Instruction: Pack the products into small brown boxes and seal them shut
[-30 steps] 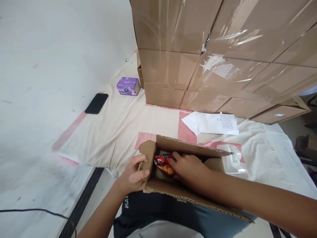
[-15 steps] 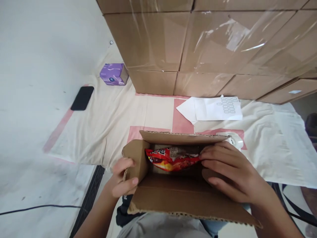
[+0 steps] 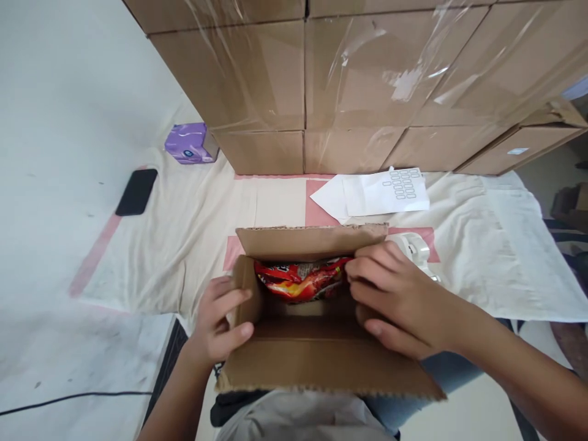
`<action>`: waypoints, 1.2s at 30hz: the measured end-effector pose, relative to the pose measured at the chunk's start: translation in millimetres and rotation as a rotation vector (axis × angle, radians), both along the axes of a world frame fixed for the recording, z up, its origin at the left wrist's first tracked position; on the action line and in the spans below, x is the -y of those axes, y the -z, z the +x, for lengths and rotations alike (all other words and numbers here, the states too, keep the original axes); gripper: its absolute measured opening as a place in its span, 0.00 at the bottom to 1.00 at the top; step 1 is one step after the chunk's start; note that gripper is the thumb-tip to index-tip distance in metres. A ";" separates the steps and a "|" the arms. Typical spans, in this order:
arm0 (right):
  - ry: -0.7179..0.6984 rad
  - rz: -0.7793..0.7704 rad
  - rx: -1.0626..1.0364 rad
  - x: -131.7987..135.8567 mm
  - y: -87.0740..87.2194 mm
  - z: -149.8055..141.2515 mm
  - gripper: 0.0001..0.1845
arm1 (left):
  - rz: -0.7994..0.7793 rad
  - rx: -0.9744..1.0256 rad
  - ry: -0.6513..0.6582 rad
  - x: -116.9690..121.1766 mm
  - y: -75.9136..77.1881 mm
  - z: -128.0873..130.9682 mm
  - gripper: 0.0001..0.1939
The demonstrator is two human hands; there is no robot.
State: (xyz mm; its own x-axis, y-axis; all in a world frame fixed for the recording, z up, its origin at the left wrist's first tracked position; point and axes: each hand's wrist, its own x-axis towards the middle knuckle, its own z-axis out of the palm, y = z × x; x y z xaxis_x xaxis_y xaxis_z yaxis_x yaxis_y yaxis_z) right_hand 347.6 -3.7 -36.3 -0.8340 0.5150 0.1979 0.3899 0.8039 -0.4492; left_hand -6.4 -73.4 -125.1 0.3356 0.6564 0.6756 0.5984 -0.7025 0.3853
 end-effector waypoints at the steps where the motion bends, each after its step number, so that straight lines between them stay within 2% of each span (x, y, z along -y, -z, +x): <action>1: 0.041 -0.027 -0.137 -2.3 3.0 0.9 0.30 | 0.020 -0.047 0.032 -4.9 -5.9 5.5 0.23; 4: 0.181 -0.180 -0.520 -7.3 20.3 -0.4 0.35 | -0.139 -0.129 0.151 -13.9 -14.1 20.6 0.25; 6: 0.244 -0.251 -0.654 -7.1 36.6 -4.9 0.38 | -0.195 -0.018 0.265 -13.9 -12.7 30.0 0.28; 7: 0.321 -0.227 -0.716 -5.8 45.0 -7.5 0.40 | -0.208 0.096 0.267 -12.6 -10.7 35.0 0.32; 9: 0.585 -0.080 -0.815 -1.2 59.6 -11.9 0.41 | -0.288 0.346 0.161 -9.7 -5.2 45.0 0.41; 11: 0.782 0.011 -0.812 4.1 69.3 -13.9 0.37 | -0.419 0.521 0.036 -8.6 1.1 52.4 0.44; 12: 0.783 0.002 -0.771 6.4 71.9 -13.9 0.35 | -0.456 0.568 0.020 -9.3 4.2 54.1 0.44; 13: 0.726 -0.013 -0.735 8.1 73.1 -13.1 0.33 | -0.461 0.585 0.033 -10.7 6.8 54.0 0.44; 15: 0.551 0.035 -0.745 10.1 72.3 -9.9 0.28 | -0.410 0.570 0.054 -14.4 9.4 49.2 0.44; 17: 0.418 0.188 -0.805 10.3 69.2 -5.4 0.21 | -0.357 0.485 0.050 -17.2 6.8 41.5 0.38; 20: 0.329 0.299 -0.774 7.0 64.0 1.7 0.20 | -0.350 0.288 0.059 -17.8 -5.3 34.7 0.26; 22: 0.300 0.271 -0.733 0.5 60.7 4.4 0.20 | -0.333 0.234 0.065 -19.1 -12.7 36.0 0.25; 24: 0.296 0.204 -0.681 -10.5 56.3 4.0 0.22 | -0.322 0.266 0.044 -25.9 -14.8 39.5 0.26; 27: 0.334 0.127 -0.553 -29.5 43.9 -0.1 0.24 | -0.308 0.346 -0.003 -49.0 -8.7 40.6 0.27; 29: 0.349 0.080 -0.446 -36.7 31.7 0.6 0.22 | -0.266 0.302 -0.009 -66.6 -5.5 35.8 0.26; 31: 0.423 0.035 -0.437 -36.1 20.1 9.8 0.21 | -0.202 0.158 -0.013 -77.2 -8.4 29.4 0.26; 32: 0.515 0.037 -0.510 -33.4 15.9 18.3 0.22 | -0.166 0.054 -0.023 -78.1 -12.4 27.6 0.27; 34: 0.797 0.087 -0.743 -25.6 12.8 41.9 0.23 | -0.099 -0.152 -0.090 -70.3 -22.5 31.3 0.28; 36: 1.052 0.042 -0.826 -18.9 15.6 69.6 0.19 | -0.093 -0.229 -0.161 -53.2 -30.8 50.2 0.27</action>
State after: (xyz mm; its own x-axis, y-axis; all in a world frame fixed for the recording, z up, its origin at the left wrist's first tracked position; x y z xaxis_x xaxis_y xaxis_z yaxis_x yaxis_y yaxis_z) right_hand 417.2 15.2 -52.0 0.3243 0.8151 0.4800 0.4558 0.3100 -0.8344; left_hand 43.8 -20.2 -94.3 0.3588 0.7695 0.5284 0.7783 -0.5591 0.2858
